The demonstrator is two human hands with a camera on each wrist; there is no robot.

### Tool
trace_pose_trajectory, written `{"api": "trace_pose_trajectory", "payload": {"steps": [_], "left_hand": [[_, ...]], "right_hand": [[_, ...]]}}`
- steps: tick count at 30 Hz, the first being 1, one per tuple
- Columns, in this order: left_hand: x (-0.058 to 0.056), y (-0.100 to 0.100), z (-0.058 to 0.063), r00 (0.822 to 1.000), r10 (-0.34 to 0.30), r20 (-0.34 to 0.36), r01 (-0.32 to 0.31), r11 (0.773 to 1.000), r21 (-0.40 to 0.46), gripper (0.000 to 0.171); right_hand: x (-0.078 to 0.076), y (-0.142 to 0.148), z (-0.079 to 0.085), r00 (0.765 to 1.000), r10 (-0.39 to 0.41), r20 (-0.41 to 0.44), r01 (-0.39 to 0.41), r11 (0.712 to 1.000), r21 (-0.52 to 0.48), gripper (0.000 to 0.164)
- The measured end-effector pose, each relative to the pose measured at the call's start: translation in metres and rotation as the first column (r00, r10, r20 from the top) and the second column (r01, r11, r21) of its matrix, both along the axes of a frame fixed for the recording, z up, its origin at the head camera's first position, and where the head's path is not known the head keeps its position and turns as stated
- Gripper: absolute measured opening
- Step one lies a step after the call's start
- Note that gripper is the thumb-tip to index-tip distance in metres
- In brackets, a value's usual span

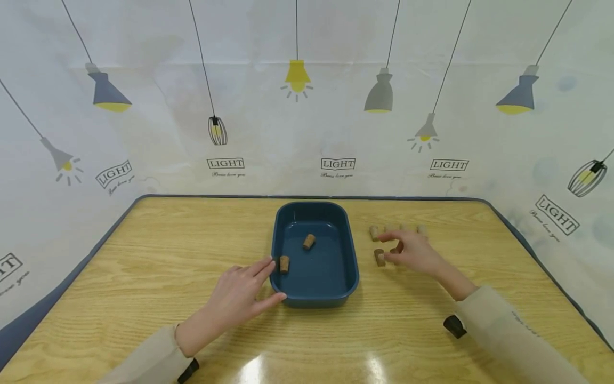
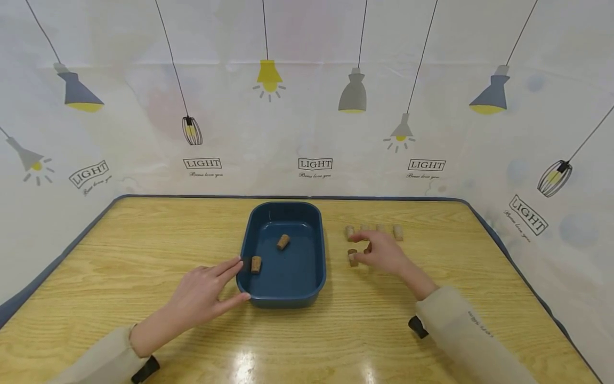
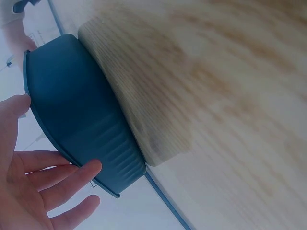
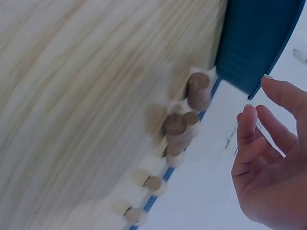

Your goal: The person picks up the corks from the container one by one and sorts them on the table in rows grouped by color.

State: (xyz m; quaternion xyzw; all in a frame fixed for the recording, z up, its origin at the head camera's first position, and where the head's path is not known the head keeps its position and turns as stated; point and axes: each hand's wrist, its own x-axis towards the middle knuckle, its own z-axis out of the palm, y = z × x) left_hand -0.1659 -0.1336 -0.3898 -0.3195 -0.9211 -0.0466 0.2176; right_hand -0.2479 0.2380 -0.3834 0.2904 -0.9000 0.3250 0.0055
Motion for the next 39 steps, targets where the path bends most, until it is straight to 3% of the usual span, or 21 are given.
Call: {"api": "trace_pose_trajectory", "payload": {"steps": [9, 21, 30, 39], "left_hand": [[-0.001, 0.000, 0.001, 1.000, -0.007, -0.001, 0.007, 1.000, 0.001, 0.065], [-0.001, 0.000, 0.001, 1.000, -0.002, 0.004, 0.002, 1.000, -0.007, 0.066], [-0.001, 0.000, 0.001, 1.000, 0.008, 0.017, -0.007, 1.000, -0.019, 0.066], [0.000, -0.001, 0.001, 1.000, 0.007, 0.018, -0.007, 1.000, -0.018, 0.066]], "right_hand": [[0.008, -0.028, 0.014, 0.993, 0.065, -0.104, -0.068, 0.997, -0.026, 0.035], [0.007, -0.071, 0.034, 0.994, 0.076, -0.075, -0.074, 0.997, 0.029, 0.035], [-0.012, -0.099, 0.048, 0.996, 0.085, -0.011, -0.084, 0.995, 0.046, 0.036], [-0.031, -0.126, 0.065, 1.000, -0.018, -0.019, 0.020, 0.998, 0.066, 0.033]]}}
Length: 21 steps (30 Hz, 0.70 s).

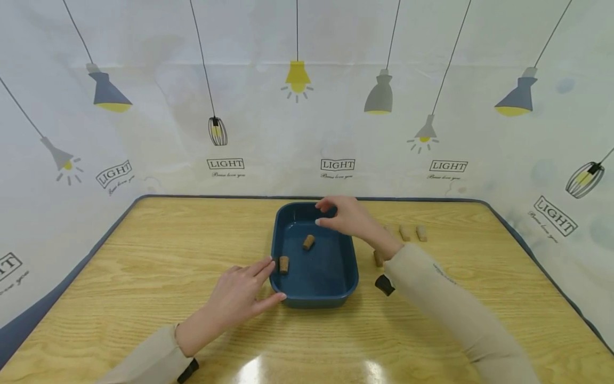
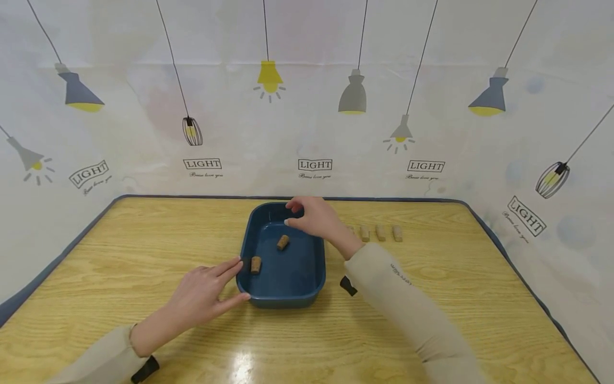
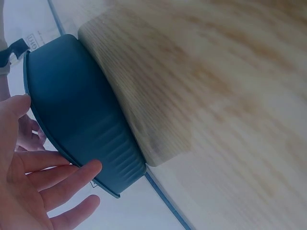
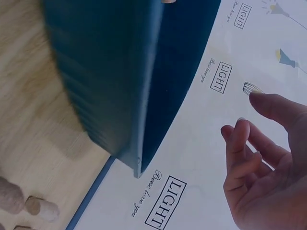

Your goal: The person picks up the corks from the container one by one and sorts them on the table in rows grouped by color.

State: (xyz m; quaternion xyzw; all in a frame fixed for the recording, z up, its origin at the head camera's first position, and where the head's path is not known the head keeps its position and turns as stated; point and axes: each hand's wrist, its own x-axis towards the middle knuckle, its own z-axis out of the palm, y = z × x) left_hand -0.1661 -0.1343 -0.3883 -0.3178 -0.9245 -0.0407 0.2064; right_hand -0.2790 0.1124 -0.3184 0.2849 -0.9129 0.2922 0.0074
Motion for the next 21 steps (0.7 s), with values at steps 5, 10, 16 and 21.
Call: {"api": "trace_pose_trajectory", "payload": {"steps": [5, 10, 16, 21], "left_hand": [[0.000, 0.000, -0.001, 1.000, 0.000, 0.001, 0.000, 1.000, 0.005, 0.066], [-0.001, 0.000, -0.003, 1.000, -0.005, -0.005, 0.005, 1.000, 0.012, 0.066], [-0.001, 0.000, -0.002, 1.000, -0.009, -0.013, 0.009, 1.000, 0.018, 0.066], [-0.001, 0.000, -0.002, 1.000, -0.017, -0.015, 0.018, 1.000, 0.023, 0.065]], "right_hand": [[-0.007, -0.012, 0.005, 0.994, -0.105, 0.036, 0.104, 0.994, 0.011, 0.033], [-0.014, -0.025, 0.007, 0.977, -0.195, 0.087, 0.196, 0.981, -0.007, 0.033], [-0.018, -0.041, 0.005, 0.953, -0.258, 0.159, 0.267, 0.963, -0.040, 0.034], [-0.020, -0.050, -0.006, 0.934, -0.276, 0.227, 0.295, 0.954, -0.052, 0.036]]}}
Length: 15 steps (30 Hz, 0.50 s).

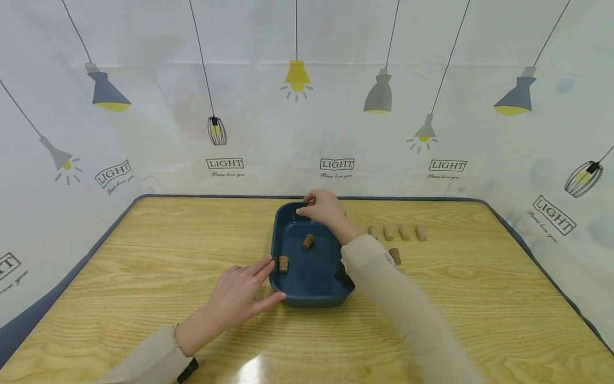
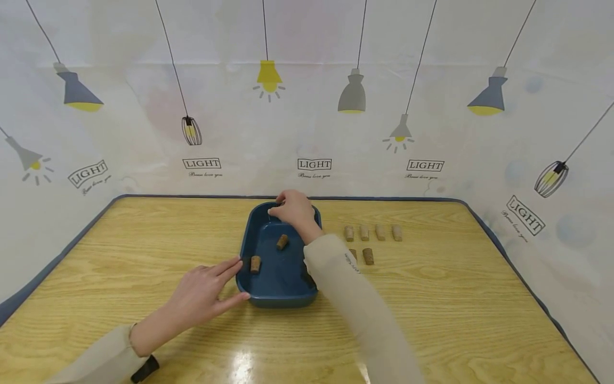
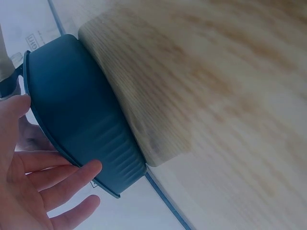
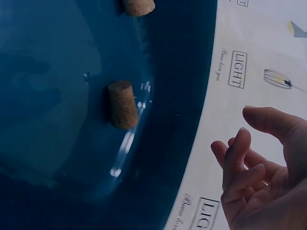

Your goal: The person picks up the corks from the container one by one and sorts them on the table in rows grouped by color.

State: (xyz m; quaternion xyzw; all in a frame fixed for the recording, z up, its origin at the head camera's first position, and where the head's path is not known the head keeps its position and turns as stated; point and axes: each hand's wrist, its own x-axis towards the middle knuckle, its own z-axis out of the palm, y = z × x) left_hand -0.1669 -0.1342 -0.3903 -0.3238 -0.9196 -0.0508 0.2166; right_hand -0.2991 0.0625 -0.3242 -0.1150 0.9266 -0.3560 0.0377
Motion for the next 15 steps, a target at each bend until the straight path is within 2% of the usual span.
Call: {"api": "trace_pose_trajectory", "payload": {"steps": [8, 15], "left_hand": [[0.001, 0.000, 0.001, 1.000, 0.000, 0.004, 0.000, 1.000, -0.004, 0.065], [0.001, 0.000, 0.002, 1.000, 0.010, 0.017, -0.010, 1.000, -0.008, 0.066]], "right_hand": [[-0.004, -0.005, -0.022, 0.996, -0.058, 0.063, 0.057, 0.998, 0.029, 0.035], [-0.005, -0.006, -0.033, 0.983, -0.061, 0.171, 0.047, 0.996, 0.082, 0.038]]}}
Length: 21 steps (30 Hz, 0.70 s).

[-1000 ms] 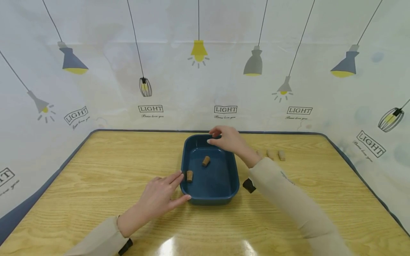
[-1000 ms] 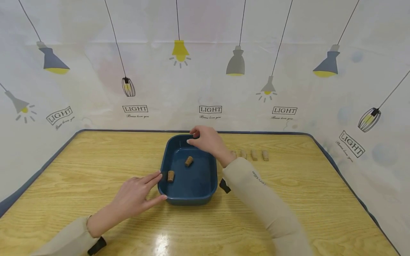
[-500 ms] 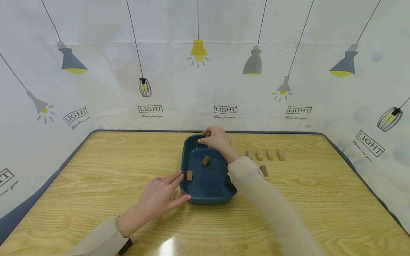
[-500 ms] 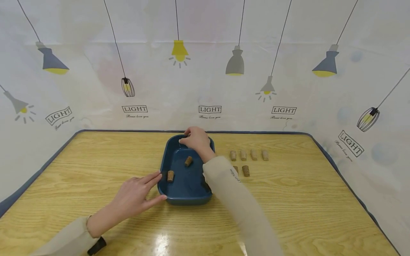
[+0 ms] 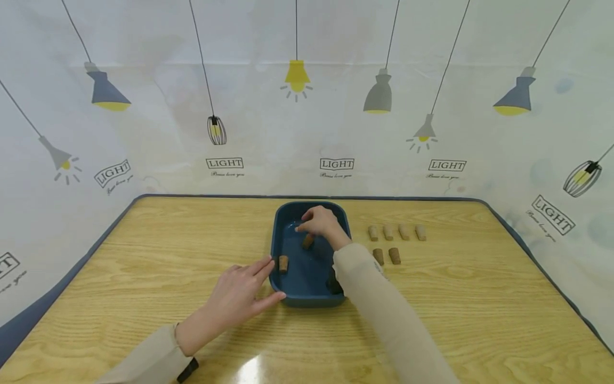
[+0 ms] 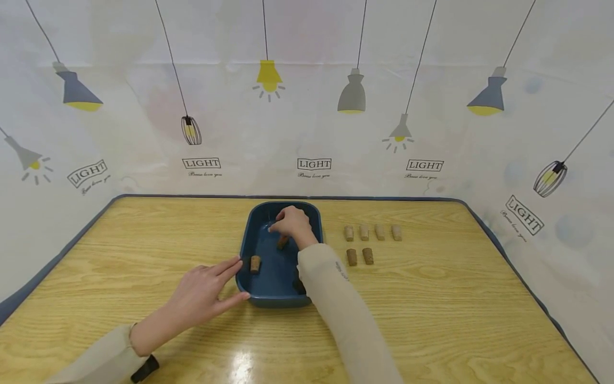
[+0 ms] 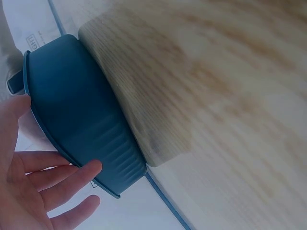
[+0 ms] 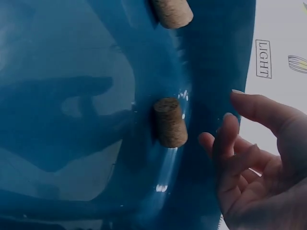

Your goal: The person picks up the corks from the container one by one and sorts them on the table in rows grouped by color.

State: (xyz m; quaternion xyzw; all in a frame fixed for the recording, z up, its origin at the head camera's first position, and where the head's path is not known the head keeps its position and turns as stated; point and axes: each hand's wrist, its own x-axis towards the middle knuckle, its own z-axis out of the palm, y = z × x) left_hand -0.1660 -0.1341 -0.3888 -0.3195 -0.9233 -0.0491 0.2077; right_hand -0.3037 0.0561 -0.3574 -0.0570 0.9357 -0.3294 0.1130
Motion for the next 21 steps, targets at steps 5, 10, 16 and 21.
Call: {"api": "trace_pose_trajectory", "payload": {"steps": [5, 10, 16, 21], "left_hand": [[0.000, 0.000, 0.000, 1.000, 0.006, 0.009, -0.006, 1.000, -0.001, 0.066], [0.000, -0.001, -0.001, 1.000, 0.006, 0.004, -0.006, 1.000, 0.003, 0.066], [0.000, 0.000, -0.001, 1.000, 0.005, -0.007, -0.005, 1.000, 0.009, 0.066], [0.000, 0.000, -0.001, 1.000, 0.005, -0.009, -0.005, 1.000, 0.006, 0.066]], "right_hand": [[-0.001, 0.003, -0.007, 0.998, 0.016, 0.067, -0.018, 0.999, 0.040, 0.040], [-0.002, 0.009, -0.015, 0.992, 0.028, 0.122, -0.028, 1.000, 0.000, 0.042], [-0.002, 0.012, -0.017, 0.988, 0.044, 0.150, -0.041, 0.999, -0.018, 0.044], [-0.004, 0.011, -0.020, 0.982, 0.055, 0.180, -0.056, 0.998, -0.001, 0.046]]}}
